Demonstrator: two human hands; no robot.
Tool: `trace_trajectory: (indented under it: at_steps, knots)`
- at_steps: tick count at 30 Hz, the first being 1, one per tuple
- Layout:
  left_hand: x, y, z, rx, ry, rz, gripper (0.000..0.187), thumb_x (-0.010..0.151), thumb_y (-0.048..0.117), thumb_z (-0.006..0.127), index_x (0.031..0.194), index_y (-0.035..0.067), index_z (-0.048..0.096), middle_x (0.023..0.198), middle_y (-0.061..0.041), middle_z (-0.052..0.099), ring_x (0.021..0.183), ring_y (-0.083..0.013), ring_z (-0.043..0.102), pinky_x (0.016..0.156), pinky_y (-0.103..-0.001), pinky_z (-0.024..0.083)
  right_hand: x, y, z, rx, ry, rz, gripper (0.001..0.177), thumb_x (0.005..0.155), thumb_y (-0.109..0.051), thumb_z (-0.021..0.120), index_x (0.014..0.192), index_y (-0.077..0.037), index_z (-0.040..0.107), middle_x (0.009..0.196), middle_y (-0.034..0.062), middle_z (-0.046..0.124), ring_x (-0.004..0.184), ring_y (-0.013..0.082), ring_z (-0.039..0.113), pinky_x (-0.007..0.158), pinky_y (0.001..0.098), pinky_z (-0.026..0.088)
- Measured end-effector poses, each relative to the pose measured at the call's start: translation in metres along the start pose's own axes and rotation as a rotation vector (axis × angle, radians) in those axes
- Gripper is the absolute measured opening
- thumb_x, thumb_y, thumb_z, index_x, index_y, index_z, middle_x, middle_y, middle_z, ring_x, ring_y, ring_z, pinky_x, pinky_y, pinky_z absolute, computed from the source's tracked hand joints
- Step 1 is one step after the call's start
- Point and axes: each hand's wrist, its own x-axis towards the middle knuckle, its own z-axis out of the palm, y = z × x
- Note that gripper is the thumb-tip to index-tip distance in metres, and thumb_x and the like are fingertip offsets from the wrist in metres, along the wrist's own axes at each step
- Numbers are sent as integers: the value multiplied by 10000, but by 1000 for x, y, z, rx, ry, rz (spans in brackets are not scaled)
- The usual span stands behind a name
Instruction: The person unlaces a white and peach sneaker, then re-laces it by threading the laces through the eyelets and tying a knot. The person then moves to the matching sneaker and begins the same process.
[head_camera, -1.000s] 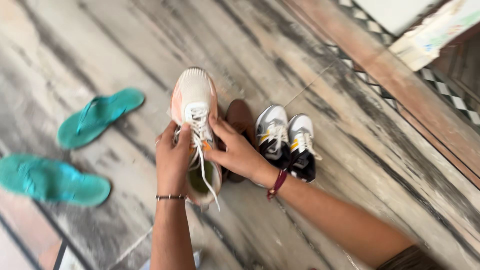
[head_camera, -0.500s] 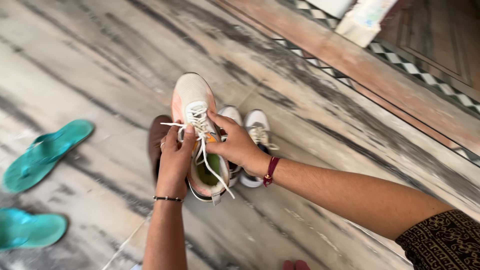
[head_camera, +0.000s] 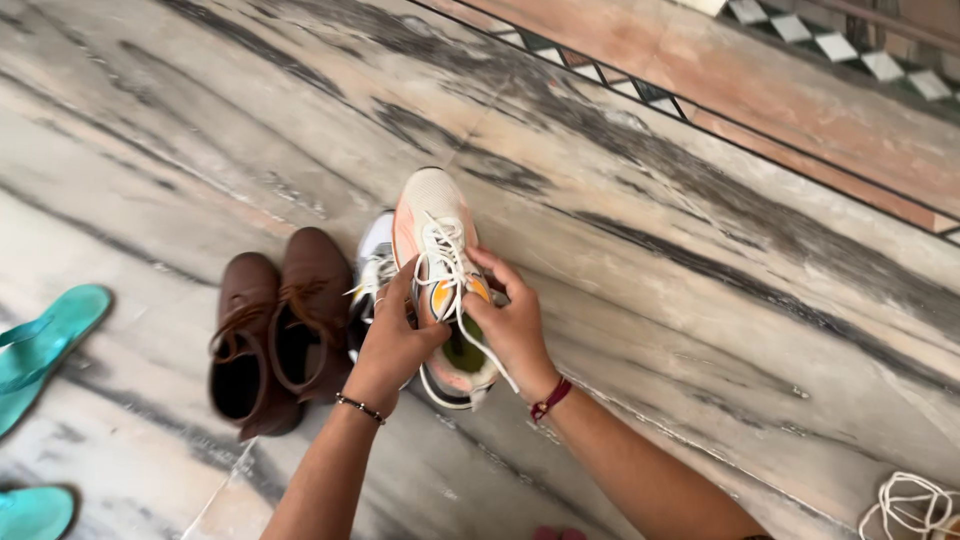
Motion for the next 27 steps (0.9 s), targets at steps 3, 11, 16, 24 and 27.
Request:
trace_trajectory:
  at_steps: [3, 11, 16, 24, 27]
  knots:
    - [20, -15, 33, 88, 12, 109, 915, 710, -47, 711, 1559, 85, 398, 1459, -156, 483, 1280, -241, 527, 1043, -342, 456, 12, 20, -27, 16, -1, -49, 509, 858, -47, 637, 1367, -43, 661, 1440, 88, 638, 1296, 183, 597, 1101, 295, 447]
    - [61, -43, 103, -182, -108, -14, 852, 713, -75, 606, 1526, 74, 399, 1348, -123, 603, 1164, -207, 639, 971, -325, 527, 34, 74, -79, -12, 115, -78, 460, 902, 18, 598, 1358, -31, 641, 1499, 133, 571, 1380, 206, 553, 1145, 322, 432]
    - [68, -70, 119, 288, -5, 257, 748, 717, -50, 656, 1441, 6, 478, 1331, -218, 577, 1215, -373, 562, 1049, -416, 469, 32, 108, -87, -65, 135, 5, 486, 926, -9, 612, 1410, -48, 601, 1512, 109, 581, 1363, 208, 570, 1116, 318, 469]
    - [50, -80, 118, 917, 200, 506, 668, 787, 98, 615, 1436, -11, 500, 1388, -204, 581, 1425, -395, 381, 1185, -536, 261, 24, 139, -84, -236, 71, 22, 590, 918, -43, 665, 1486, -57, 506, 1601, 94, 480, 1449, 217, 495, 1085, 323, 490]
    - [52, -73, 118, 975, 187, 494, 608, 843, 123, 604, 1434, 14, 510, 1364, -169, 598, 1438, -379, 373, 1194, -539, 229, 24, 145, -77, -287, 86, -77, 628, 910, -14, 670, 1511, -48, 488, 1634, 120, 436, 1511, 258, 426, 1173, 340, 419]
